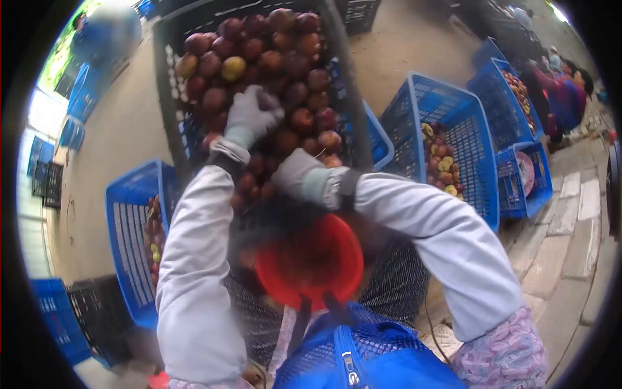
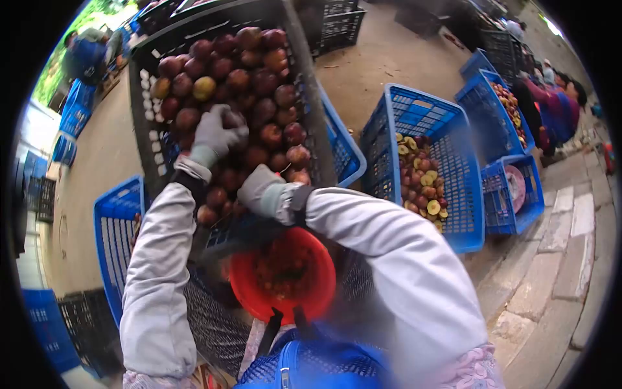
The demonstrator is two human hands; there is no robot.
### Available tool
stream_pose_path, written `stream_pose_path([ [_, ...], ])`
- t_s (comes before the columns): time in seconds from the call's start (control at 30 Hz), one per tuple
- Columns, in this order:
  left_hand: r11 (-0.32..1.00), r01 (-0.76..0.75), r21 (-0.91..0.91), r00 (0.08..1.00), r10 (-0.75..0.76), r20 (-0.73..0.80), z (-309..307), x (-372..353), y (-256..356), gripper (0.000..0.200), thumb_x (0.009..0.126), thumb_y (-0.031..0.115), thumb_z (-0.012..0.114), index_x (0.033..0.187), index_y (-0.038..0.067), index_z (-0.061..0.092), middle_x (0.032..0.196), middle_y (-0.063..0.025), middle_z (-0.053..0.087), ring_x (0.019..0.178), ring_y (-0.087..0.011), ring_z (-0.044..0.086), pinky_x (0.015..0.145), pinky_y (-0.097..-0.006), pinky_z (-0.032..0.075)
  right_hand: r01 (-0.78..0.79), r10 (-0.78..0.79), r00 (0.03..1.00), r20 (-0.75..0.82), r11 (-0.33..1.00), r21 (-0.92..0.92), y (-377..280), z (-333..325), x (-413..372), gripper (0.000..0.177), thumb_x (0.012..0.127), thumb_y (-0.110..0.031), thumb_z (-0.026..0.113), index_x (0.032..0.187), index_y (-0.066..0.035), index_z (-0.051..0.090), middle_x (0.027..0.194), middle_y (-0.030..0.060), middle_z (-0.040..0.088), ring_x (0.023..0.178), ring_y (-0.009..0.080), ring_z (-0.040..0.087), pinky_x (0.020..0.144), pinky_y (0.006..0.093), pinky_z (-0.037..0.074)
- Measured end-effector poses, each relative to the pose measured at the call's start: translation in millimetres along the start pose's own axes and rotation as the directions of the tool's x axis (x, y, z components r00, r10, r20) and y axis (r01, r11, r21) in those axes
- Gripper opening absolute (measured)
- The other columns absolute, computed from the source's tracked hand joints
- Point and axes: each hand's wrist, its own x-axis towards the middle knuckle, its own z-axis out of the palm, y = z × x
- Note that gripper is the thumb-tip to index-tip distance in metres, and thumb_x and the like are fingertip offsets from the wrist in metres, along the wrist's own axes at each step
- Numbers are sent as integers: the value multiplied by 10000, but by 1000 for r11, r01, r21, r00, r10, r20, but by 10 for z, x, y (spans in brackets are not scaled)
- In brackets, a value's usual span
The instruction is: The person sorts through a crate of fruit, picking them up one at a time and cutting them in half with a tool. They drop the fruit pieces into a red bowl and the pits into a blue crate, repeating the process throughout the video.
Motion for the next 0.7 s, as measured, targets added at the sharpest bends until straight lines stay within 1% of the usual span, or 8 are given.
stream_pose_path([
  [0.03,787,50,-615,996,6,88,-64,10,-220,388,783,224,740,1092,74,561,1069,-142,604,934,-207,624,817,-343,521,46,-50,997,-60,996,-76,-21,-165,-199,185,809,-190,575,907,-125,718,934,98,697,842,266,690,651,413,535],
  [0.07,345,265,-900,947,81,310,-189,62,-434,332,818,158,713,1094,39,571,1097,-86,618,976,-160,601,806,-307,519,98,-101,991,-92,994,-43,-45,-306,-368,170,793,-211,598,900,-127,699,901,103,695,823,291,687,659,437,533],
  [0.13,80,169,-982,974,138,179,-693,-457,-262,300,844,118,677,1114,42,570,1085,-52,629,988,-164,603,789,-302,522,63,-62,997,-46,998,20,-97,-507,-671,251,805,-244,588,1014,-131,670,889,90,694,841,293,680,671,433,538],
  [0.2,-236,317,-919,949,71,309,-909,-735,-280,505,872,461,589,1166,51,583,1033,-151,651,838,-243,641,730,-350,525,113,-94,964,-249,991,65,-98,-505,-1045,238,825,-305,592,926,-91,574,803,137,655,772,340,659,638,453,516],
  [0.37,-506,278,-816,955,51,294,-908,-2068,-133,641,865,540,544,1262,40,485,1209,-228,568,867,-280,645,745,-336,537,-88,286,937,-200,749,657,-168,-426,-1850,256,932,-310,525,956,-55,534,733,176,584,747,323,634,648,411,467],
  [0.43,-601,261,-755,943,-8,333,-778,-2420,-4,646,875,532,526,1287,38,475,1242,-222,552,852,-295,641,747,-346,544,37,347,912,-219,463,886,-397,-414,-2010,226,965,-275,517,1014,-57,557,688,15,543,638,103,523,590,260,419],
  [0.5,-695,327,-641,922,86,378,-650,-2676,69,647,890,509,513,1331,41,444,1251,-221,546,836,-302,638,744,-351,547,154,321,931,-176,94,984,-582,-283,-2077,269,983,-311,484,1065,-67,564,702,-27,558,596,52,503,544,197,390],
  [0.7,-638,347,-688,896,9,444,-579,-3014,388,630,912,495,481,1352,48,421,1236,-231,554,879,-308,632,758,-354,544,107,358,929,-99,-2,994,-1108,-243,-2175,339,1001,-377,424,1062,-81,579,629,3,569,486,47,491,463,197,389],
])
